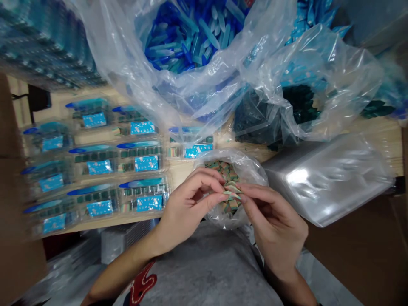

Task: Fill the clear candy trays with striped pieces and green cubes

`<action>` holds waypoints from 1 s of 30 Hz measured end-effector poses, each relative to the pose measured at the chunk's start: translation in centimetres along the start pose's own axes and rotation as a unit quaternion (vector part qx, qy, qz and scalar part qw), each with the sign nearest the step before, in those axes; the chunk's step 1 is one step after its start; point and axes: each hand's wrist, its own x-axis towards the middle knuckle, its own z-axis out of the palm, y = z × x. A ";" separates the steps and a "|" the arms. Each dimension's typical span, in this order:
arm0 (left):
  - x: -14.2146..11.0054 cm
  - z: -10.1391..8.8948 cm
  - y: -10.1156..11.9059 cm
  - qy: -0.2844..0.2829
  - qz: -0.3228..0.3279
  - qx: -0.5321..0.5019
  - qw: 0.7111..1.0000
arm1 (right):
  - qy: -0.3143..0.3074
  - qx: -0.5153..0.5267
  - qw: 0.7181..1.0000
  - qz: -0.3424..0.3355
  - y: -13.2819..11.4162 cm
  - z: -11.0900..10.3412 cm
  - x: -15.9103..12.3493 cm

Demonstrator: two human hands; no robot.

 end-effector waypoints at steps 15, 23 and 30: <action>1.6 0.0 -2.8 -0.270 0.135 0.451 0.840 | 0.132 -0.044 0.990 -0.028 0.8 -0.6 0.0; 1.8 1.2 -3.5 -0.309 0.136 0.518 0.786 | 0.125 -0.036 0.991 -0.020 0.9 -0.9 0.0; 2.1 0.3 -4.0 -0.212 0.103 0.377 0.896 | 0.126 -0.021 0.992 -0.014 1.3 -1.5 0.1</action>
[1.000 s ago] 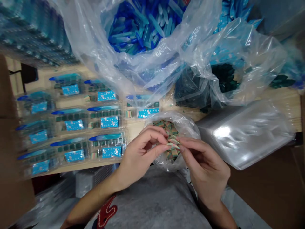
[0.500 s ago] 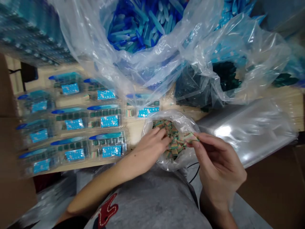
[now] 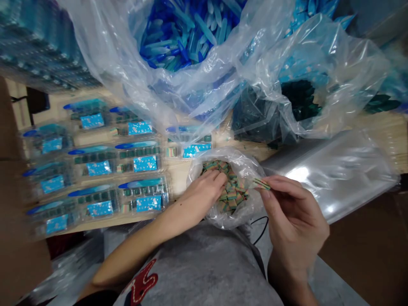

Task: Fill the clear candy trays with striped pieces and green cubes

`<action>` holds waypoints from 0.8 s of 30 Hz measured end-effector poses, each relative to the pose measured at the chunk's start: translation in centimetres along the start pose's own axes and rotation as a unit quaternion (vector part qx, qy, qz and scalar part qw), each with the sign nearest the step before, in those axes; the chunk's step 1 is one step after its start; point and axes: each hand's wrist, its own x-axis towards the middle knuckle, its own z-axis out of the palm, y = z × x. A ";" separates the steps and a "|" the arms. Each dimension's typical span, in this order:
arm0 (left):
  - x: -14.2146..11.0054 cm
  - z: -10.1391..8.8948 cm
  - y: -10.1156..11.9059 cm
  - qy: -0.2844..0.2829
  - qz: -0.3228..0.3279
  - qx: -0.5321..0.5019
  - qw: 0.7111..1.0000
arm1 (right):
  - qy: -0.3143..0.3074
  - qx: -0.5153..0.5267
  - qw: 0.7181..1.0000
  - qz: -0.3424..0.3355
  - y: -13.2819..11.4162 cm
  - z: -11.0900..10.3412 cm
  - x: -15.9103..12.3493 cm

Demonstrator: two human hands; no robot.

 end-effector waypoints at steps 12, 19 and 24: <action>-1.2 -3.1 3.4 0.264 -0.103 -0.407 0.868 | -0.162 0.154 0.971 0.081 -1.6 1.2 0.0; -1.5 -2.7 3.5 0.263 -0.073 -0.459 0.845 | -0.152 0.172 0.966 0.120 -1.7 1.9 -0.1; -1.8 -2.4 3.1 0.232 -0.096 -0.527 0.812 | -0.134 0.198 0.960 0.142 -1.8 2.1 -0.2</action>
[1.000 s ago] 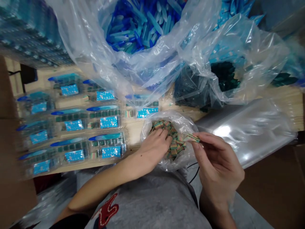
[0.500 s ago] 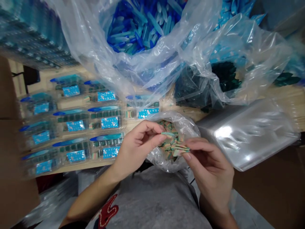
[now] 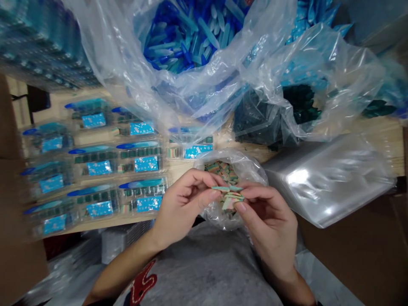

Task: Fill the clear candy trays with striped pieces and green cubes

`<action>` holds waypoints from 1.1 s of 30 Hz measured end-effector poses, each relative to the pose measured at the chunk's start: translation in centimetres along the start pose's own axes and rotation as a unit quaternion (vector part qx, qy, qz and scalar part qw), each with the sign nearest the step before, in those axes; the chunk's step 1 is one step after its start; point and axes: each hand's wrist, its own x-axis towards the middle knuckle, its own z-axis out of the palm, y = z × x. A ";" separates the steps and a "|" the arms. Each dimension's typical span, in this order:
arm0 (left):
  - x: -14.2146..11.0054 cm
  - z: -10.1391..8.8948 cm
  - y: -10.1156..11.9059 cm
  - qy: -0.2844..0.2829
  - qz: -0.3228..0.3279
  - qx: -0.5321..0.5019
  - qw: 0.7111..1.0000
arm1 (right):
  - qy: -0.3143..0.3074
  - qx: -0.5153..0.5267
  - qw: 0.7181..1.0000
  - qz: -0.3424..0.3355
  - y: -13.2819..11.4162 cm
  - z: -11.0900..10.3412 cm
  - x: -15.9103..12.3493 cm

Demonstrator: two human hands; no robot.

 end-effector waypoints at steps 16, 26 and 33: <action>-1.2 -0.3 0.4 -0.034 0.123 0.200 0.971 | -0.032 -0.083 0.991 -0.103 0.7 0.1 -0.6; -1.5 -0.8 -0.3 -0.043 0.175 0.184 0.966 | -0.038 -0.109 0.990 -0.081 0.5 0.0 -0.7; -1.3 -1.4 -0.3 -0.076 0.258 0.326 0.906 | -0.010 -0.200 0.973 -0.114 0.8 -0.3 -0.7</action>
